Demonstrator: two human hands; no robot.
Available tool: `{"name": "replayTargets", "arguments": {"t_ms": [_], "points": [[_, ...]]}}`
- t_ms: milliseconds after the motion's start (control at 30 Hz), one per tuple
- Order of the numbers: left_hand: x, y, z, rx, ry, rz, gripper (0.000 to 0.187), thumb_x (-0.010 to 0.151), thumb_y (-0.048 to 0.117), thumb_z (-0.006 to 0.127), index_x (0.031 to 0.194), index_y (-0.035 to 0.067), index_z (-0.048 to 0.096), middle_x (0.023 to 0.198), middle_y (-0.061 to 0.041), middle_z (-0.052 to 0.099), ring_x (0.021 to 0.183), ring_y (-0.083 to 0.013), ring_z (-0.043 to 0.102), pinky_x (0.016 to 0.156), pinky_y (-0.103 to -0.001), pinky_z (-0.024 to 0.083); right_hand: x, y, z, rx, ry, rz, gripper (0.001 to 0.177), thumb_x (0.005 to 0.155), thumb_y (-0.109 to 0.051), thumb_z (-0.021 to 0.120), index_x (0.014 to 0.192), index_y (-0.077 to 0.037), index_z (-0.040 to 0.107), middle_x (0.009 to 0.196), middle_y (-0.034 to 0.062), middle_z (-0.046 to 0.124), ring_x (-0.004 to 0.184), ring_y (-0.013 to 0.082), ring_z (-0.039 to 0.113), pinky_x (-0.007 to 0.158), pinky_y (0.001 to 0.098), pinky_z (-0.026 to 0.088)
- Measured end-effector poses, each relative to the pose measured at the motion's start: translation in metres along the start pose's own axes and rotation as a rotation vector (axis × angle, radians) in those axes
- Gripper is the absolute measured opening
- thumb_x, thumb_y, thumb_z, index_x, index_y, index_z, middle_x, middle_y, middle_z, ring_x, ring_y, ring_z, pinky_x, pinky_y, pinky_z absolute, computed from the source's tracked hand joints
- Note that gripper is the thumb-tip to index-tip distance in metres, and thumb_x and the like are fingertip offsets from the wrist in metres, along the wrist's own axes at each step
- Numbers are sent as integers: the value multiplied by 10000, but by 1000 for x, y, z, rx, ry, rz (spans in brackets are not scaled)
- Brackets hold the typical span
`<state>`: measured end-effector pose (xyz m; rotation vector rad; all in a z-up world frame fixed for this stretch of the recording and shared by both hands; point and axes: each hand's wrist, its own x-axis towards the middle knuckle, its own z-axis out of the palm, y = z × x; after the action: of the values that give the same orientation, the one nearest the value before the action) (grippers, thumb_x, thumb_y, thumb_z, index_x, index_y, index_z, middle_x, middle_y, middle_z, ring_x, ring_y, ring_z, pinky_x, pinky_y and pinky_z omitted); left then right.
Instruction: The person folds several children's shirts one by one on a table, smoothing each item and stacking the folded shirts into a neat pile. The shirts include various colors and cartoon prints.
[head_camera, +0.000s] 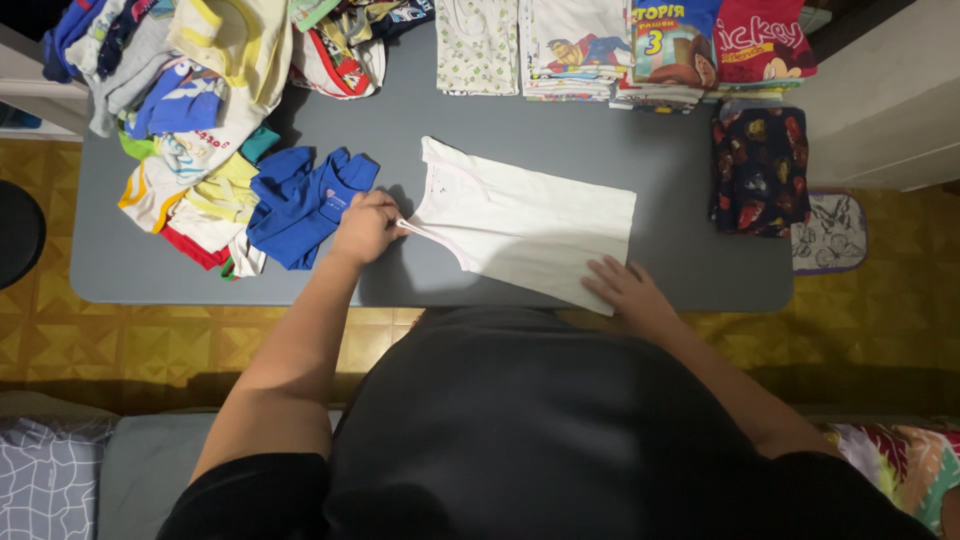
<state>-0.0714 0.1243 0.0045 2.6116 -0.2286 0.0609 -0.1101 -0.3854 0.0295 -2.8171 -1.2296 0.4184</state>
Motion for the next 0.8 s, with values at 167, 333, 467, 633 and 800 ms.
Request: {"name": "replayTargets", "arguments": {"t_ms": [167,333,467,633,800], "points": [[5,-17,9,-73,-83,-32,310,788,340,874,892,67,769,998,-61,701,1022,-304,605,953,-403,466,-16,21,33,-52,47,7,578,811,-116,669,1367,-239,574,1551,17,486,1472,259,394,1136,523,347],[12,-22,9,-417,-96,-103,269,836,299,835,911,51,762,970,-78,728,939,-261,666,875,-358,512,2,58,72,752,395,535,298,1036,-246,681,1274,-70,710,1144,135,753,1109,288,677,971,385,537],[28,-14,22,-706,-63,-319,334,921,259,764,1138,20,678,996,-77,732,922,-191,673,847,-308,527,19,85,78,847,722,748,516,1038,-357,779,1320,44,618,1145,178,717,1056,214,704,904,334,552],[35,-14,33,-500,-115,-422,522,903,228,790,1321,-7,585,981,-103,721,892,-177,675,839,-308,524,29,75,79,846,659,858,655,921,-284,749,1454,-7,487,957,168,745,865,241,702,782,353,544],[30,-24,36,-735,-49,-399,558,877,159,777,1364,-5,558,1019,-95,716,910,-175,663,825,-288,536,30,64,91,829,680,847,611,947,-237,740,1452,-10,484,990,141,746,887,207,708,804,325,545]]}}
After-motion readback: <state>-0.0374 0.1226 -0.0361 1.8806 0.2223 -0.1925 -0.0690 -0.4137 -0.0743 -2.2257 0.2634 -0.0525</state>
